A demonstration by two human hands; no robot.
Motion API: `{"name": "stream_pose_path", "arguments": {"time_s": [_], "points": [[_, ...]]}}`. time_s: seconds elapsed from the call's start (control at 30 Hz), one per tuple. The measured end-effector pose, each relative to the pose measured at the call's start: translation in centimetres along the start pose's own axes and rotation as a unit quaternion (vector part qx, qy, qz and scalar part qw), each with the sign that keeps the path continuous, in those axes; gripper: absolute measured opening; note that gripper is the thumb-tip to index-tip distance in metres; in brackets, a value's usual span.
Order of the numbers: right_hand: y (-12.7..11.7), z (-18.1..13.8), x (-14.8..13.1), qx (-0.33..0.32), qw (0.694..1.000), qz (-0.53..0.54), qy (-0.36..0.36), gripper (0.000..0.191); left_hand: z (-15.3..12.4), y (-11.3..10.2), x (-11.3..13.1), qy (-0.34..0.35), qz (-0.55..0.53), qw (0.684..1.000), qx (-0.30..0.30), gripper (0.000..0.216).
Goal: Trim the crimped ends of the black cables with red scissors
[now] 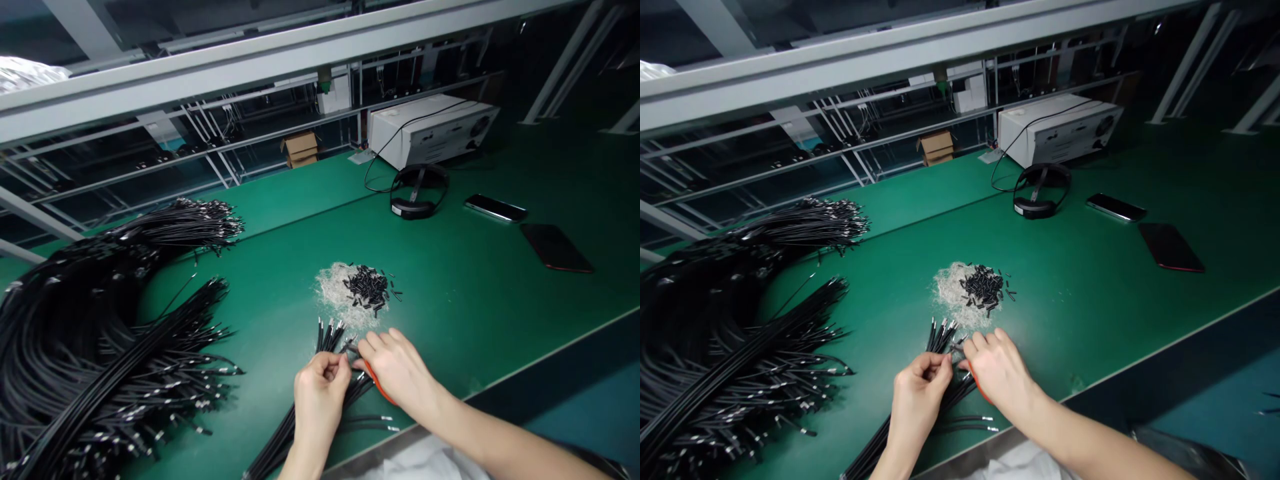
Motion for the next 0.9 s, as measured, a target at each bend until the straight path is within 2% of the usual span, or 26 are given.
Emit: {"name": "stream_pose_path", "arguments": {"time_s": [0.23, 0.5, 0.6, 0.67, 0.73, 0.83, 0.9], "points": [[-0.4, 0.0, 0.0, 0.010, 1.000, -0.010, -0.019, 0.012, -0.1, -0.2, 0.6, 0.028, 0.013, 0.999, 0.013, 0.033], [-0.5, 0.1, 0.3, -0.023, 1.000, 0.001, -0.011, 0.012, -0.4, -0.4, 1.4, 0.064, 0.040, 0.997, 0.024, 0.029], [-0.5, 0.2, 1.0, -0.045, 0.998, 0.036, -0.002, 0.017, -0.5, -0.4, 1.4, 0.062, 0.036, 0.997, 0.019, 0.029], [-0.8, 0.3, 1.8, -0.046, 0.994, 0.097, 0.031, 0.021, -0.5, -0.6, 1.5, 0.063, 0.029, 0.997, 0.017, 0.029], [-1.1, 0.4, 2.7, -0.034, 0.974, 0.212, 0.078, 0.024, -0.6, -0.7, 1.8, 0.068, 0.025, 0.997, 0.013, 0.029], [-0.7, 0.5, 2.6, -0.046, 0.897, 0.425, 0.114, 0.029, -0.8, -0.8, 2.3, 0.086, 0.024, 0.996, 0.005, 0.026], [-0.4, 0.5, 2.1, -0.058, 0.851, 0.508, 0.121, 0.032, -1.0, -1.3, 3.0, 0.108, 0.009, 0.994, 0.022, 0.024]]}}
Point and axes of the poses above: each hand's wrist, its own z-axis towards the middle knuckle, its own y-axis out of the palm, x = y × z, the point moved 8 cm from there along z, towards the middle knuckle, and after that the axes turned 3 degrees about y, right-handed, at the moved point
